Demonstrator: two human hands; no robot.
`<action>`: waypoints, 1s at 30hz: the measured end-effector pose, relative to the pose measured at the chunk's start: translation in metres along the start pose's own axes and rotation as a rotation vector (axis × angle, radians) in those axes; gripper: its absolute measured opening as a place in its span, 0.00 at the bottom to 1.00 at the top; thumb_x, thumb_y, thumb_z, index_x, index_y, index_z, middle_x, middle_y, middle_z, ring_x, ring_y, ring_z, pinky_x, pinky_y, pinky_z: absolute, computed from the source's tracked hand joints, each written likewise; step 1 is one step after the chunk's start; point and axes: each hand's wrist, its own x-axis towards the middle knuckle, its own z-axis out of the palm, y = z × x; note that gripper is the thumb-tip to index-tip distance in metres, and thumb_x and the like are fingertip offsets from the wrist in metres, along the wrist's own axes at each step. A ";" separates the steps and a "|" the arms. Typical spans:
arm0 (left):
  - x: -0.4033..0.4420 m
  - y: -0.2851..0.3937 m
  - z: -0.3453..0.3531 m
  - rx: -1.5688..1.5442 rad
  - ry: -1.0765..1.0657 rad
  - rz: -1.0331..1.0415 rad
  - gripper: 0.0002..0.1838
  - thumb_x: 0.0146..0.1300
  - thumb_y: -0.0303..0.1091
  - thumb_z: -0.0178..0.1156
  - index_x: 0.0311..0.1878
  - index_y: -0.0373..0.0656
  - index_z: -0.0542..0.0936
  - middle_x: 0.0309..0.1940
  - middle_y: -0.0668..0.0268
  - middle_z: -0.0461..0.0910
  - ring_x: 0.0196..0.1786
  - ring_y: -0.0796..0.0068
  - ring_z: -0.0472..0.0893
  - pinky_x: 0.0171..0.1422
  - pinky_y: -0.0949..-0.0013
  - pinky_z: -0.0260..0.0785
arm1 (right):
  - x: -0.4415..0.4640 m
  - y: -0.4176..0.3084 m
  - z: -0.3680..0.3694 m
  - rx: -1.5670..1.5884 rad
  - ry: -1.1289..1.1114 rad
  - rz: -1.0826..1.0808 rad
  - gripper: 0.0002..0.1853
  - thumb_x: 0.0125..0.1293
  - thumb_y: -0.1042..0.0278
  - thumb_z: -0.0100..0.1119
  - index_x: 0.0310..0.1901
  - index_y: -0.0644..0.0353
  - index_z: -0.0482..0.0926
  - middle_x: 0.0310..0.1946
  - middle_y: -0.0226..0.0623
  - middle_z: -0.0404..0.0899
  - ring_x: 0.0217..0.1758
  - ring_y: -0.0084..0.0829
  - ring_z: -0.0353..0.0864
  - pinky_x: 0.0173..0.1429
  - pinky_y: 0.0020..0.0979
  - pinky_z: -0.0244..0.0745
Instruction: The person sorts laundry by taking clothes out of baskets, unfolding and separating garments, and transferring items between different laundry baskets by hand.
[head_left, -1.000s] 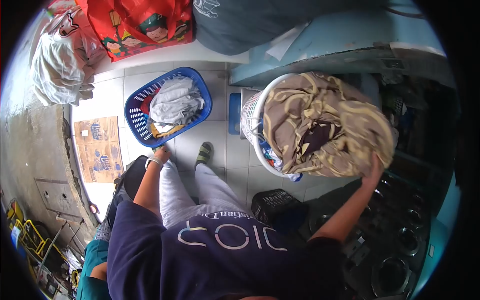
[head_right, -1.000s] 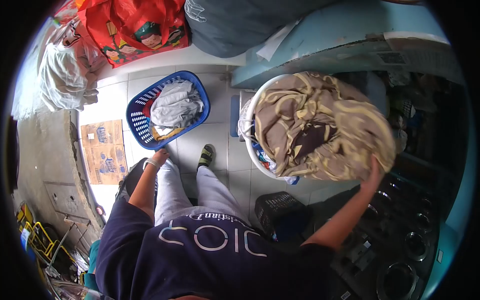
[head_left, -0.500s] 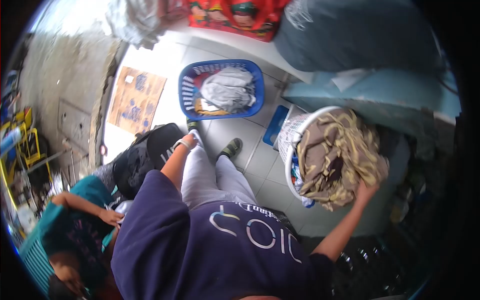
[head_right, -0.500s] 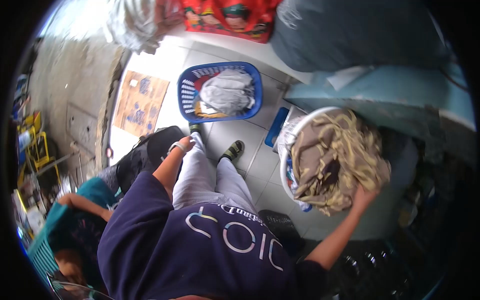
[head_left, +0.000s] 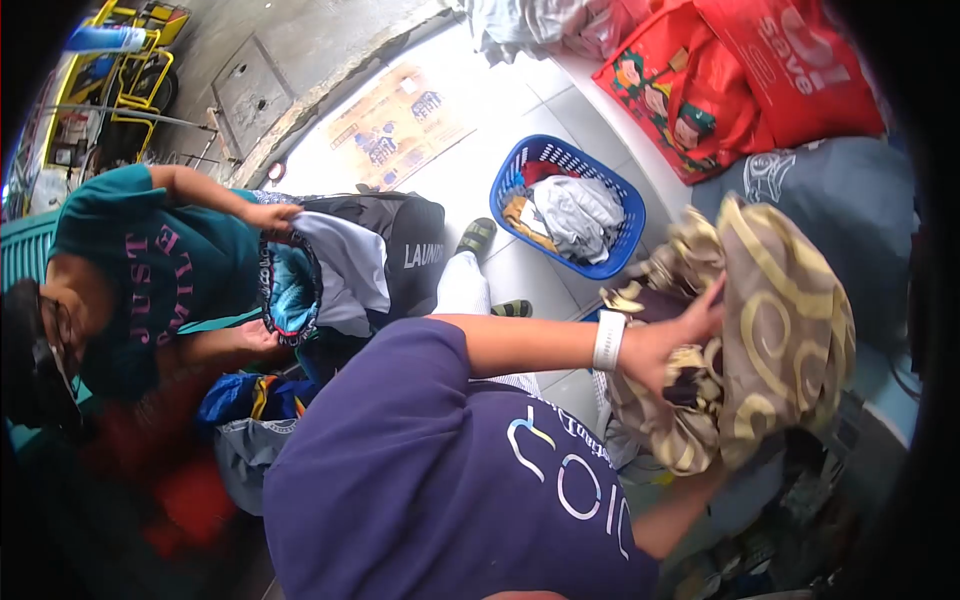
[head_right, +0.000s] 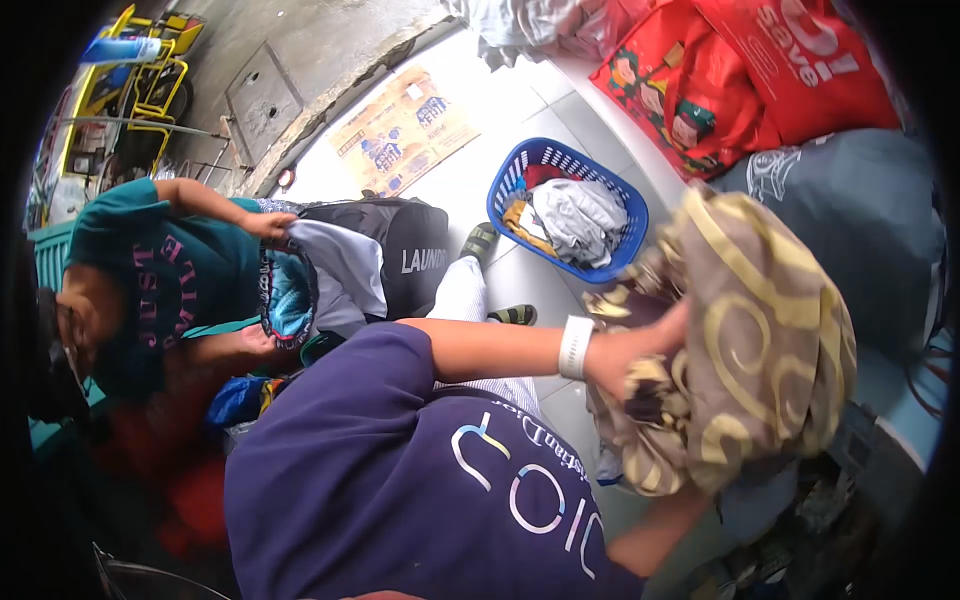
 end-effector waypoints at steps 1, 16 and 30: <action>0.003 0.012 -0.018 -0.068 0.082 -0.090 0.67 0.40 0.57 0.74 0.75 0.43 0.40 0.73 0.41 0.34 0.77 0.48 0.32 0.77 0.53 0.32 | 0.009 0.022 0.025 0.113 -0.053 0.133 0.26 0.69 0.57 0.46 0.64 0.62 0.65 0.61 0.43 0.69 0.59 0.38 0.74 0.61 0.40 0.72; -0.298 0.344 -0.225 0.474 1.108 -0.786 0.19 0.66 0.27 0.51 0.60 0.37 0.70 0.54 0.62 0.75 0.52 0.72 0.75 0.57 0.66 0.70 | 0.089 0.118 0.171 -0.970 -0.879 0.355 0.28 0.66 0.53 0.59 0.64 0.51 0.66 0.58 0.36 0.72 0.57 0.28 0.73 0.56 0.33 0.70; -0.459 0.113 -0.300 0.987 0.261 -2.352 0.25 0.55 0.39 0.62 0.56 0.42 0.78 0.57 0.50 0.75 0.58 0.54 0.77 0.60 0.60 0.71 | 0.208 0.151 0.030 -0.323 -0.017 0.536 0.15 0.65 0.62 0.60 0.52 0.50 0.73 0.41 0.35 0.78 0.49 0.35 0.76 0.54 0.46 0.71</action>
